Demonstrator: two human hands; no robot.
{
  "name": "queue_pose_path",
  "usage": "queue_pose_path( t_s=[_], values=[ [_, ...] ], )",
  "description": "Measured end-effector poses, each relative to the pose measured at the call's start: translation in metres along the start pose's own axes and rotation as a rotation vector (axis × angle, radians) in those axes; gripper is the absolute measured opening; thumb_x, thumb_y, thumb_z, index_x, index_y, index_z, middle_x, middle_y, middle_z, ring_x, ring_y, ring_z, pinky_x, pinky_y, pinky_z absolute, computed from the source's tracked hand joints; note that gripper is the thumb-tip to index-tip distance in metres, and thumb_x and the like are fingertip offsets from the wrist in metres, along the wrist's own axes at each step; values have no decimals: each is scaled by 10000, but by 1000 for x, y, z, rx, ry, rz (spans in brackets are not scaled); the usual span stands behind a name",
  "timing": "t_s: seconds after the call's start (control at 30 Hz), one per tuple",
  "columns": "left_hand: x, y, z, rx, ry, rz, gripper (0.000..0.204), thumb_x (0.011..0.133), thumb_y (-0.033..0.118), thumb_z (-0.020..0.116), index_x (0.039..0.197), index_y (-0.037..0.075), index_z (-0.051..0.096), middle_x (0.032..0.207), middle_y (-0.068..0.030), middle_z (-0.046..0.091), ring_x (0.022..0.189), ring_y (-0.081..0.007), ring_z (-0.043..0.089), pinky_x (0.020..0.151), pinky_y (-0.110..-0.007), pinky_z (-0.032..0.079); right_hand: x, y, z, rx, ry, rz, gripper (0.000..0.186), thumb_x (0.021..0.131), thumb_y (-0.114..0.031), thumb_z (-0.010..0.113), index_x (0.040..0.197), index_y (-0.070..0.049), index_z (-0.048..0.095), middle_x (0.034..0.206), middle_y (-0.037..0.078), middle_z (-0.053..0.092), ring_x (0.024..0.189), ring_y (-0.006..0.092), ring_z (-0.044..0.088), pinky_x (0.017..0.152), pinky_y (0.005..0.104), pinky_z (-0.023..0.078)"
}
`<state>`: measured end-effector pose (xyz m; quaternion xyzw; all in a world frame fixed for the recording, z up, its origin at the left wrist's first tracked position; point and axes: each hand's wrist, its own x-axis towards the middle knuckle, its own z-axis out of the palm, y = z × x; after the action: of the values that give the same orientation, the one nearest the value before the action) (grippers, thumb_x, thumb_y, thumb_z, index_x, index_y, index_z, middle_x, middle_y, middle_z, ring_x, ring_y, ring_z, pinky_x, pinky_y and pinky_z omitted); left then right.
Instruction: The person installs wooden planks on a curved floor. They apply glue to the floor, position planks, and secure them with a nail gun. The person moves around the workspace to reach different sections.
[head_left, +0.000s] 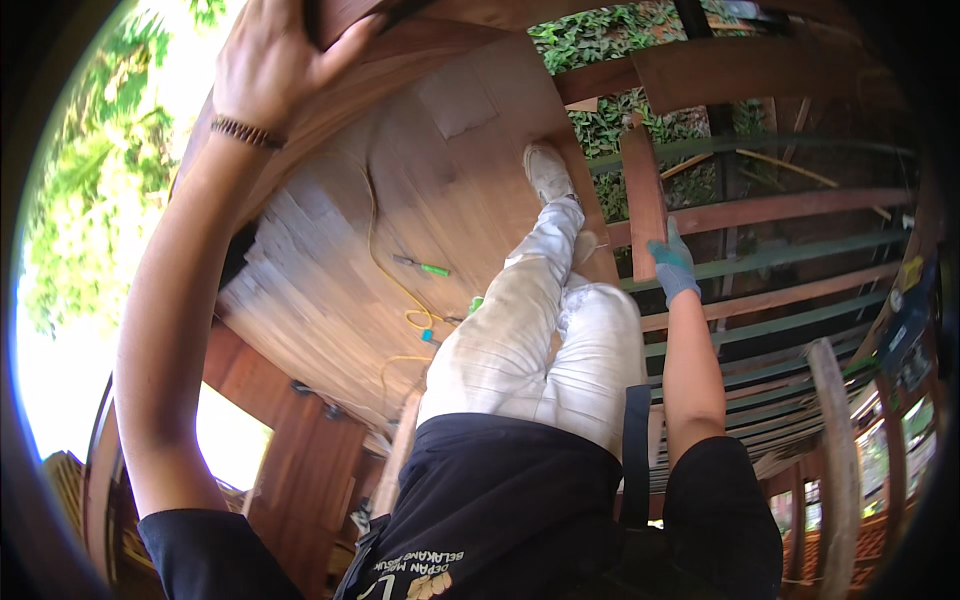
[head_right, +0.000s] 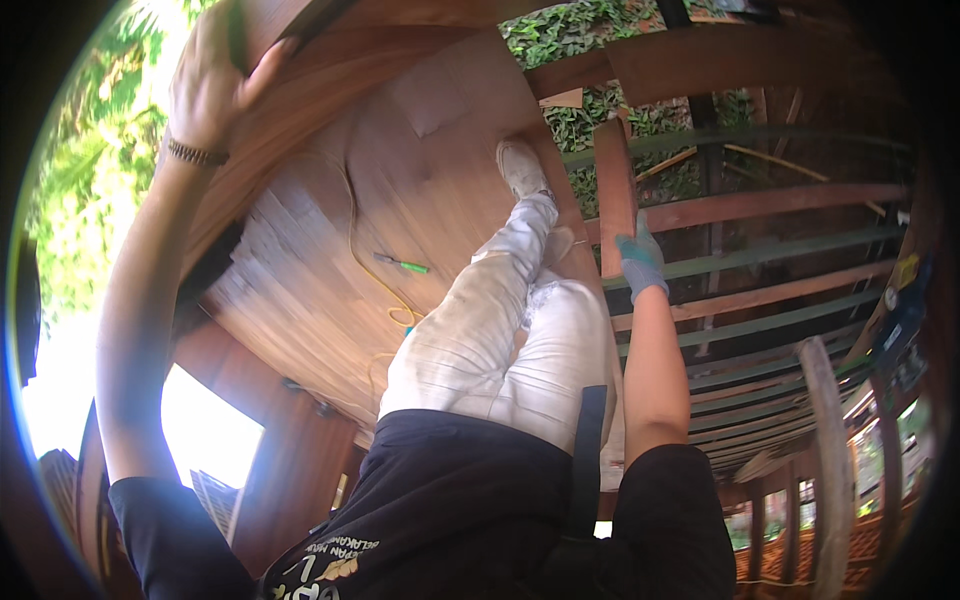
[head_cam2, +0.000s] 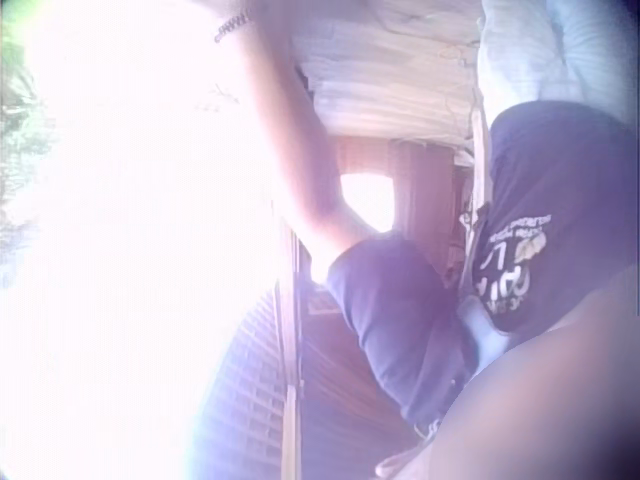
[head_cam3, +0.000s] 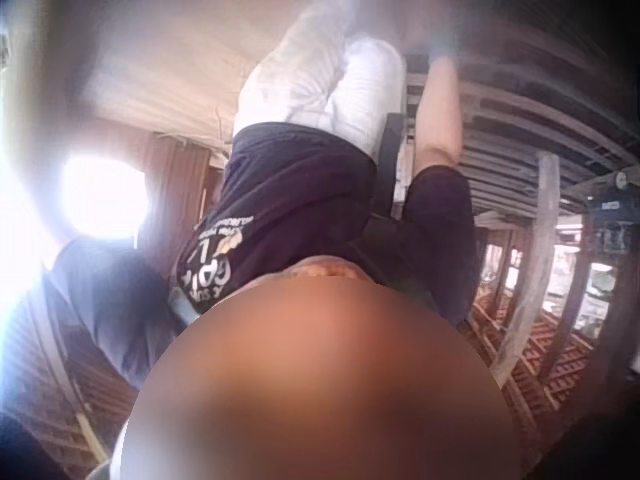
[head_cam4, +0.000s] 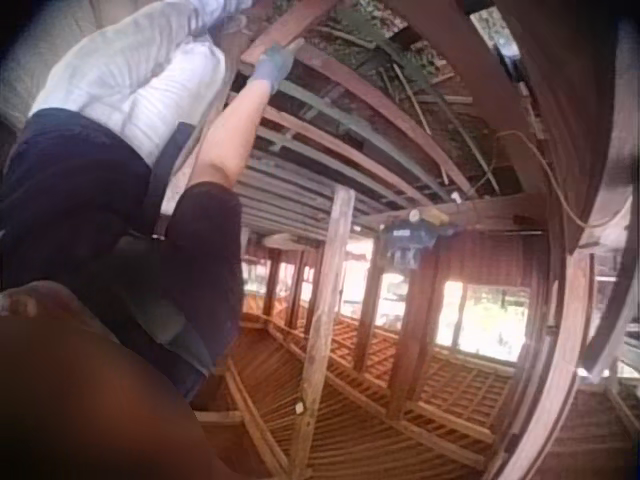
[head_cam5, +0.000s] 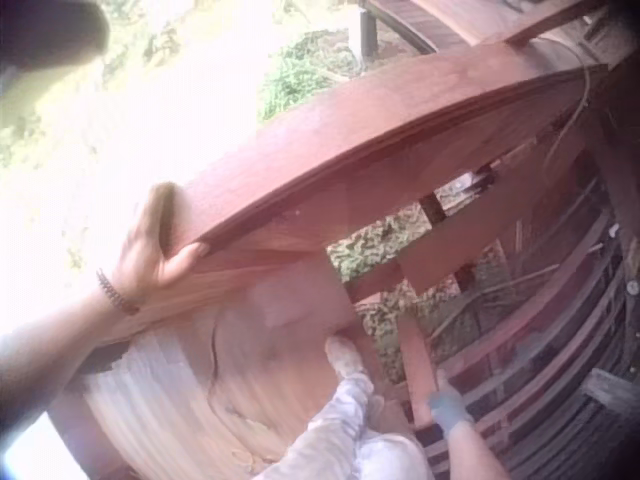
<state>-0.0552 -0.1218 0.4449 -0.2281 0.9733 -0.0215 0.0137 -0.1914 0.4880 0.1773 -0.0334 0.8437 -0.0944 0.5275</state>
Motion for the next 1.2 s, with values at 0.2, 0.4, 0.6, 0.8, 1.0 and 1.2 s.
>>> queue_pose_path(
  t_s=[0.2,0.4,0.6,0.8,1.0,1.2],
  values=[
    [9,-6,8,27,102,67,799,902,579,697,1383,-29,503,1255,-280,625,1154,-448,617,992,-489,500,-6,61,54,245,101,135,855,830,-353,693,1577,-64,392,1338,267,645,1242,389,633,1021,432,492],
    [17,-18,12,-1,79,116,847,934,644,607,1413,-43,476,1308,-329,589,1193,-494,582,1001,-514,473,-17,99,87,206,78,231,888,814,-384,709,1581,-77,385,1366,254,635,1260,390,623,1048,446,487],
    [22,-37,16,0,48,108,801,959,643,578,1394,-25,492,1267,-280,596,1149,-455,595,964,-506,461,-23,99,85,188,109,290,858,846,-390,659,1602,-119,359,1424,235,599,1304,409,583,1095,466,466],
    [21,-46,15,-92,18,185,766,997,553,598,1416,-68,435,1320,-276,527,1205,-415,536,1071,-464,406,-6,100,75,211,201,330,826,882,-388,605,1612,-118,331,1442,234,584,1311,412,575,1097,467,461],
    [23,-44,11,-195,-56,125,731,999,522,617,1389,-54,391,1244,-221,514,1130,-319,507,1028,-423,416,17,72,125,281,161,390,795,887,-342,619,1599,-101,361,1480,223,558,1334,386,567,1105,436,452],
    [24,-36,5,-155,-66,96,729,999,545,594,1380,-47,402,1205,-215,521,1056,-314,518,965,-432,440,12,65,156,209,9,267,670,908,-299,578,1539,-116,445,1455,235,567,1305,414,583,1111,464,467]
  ],
)
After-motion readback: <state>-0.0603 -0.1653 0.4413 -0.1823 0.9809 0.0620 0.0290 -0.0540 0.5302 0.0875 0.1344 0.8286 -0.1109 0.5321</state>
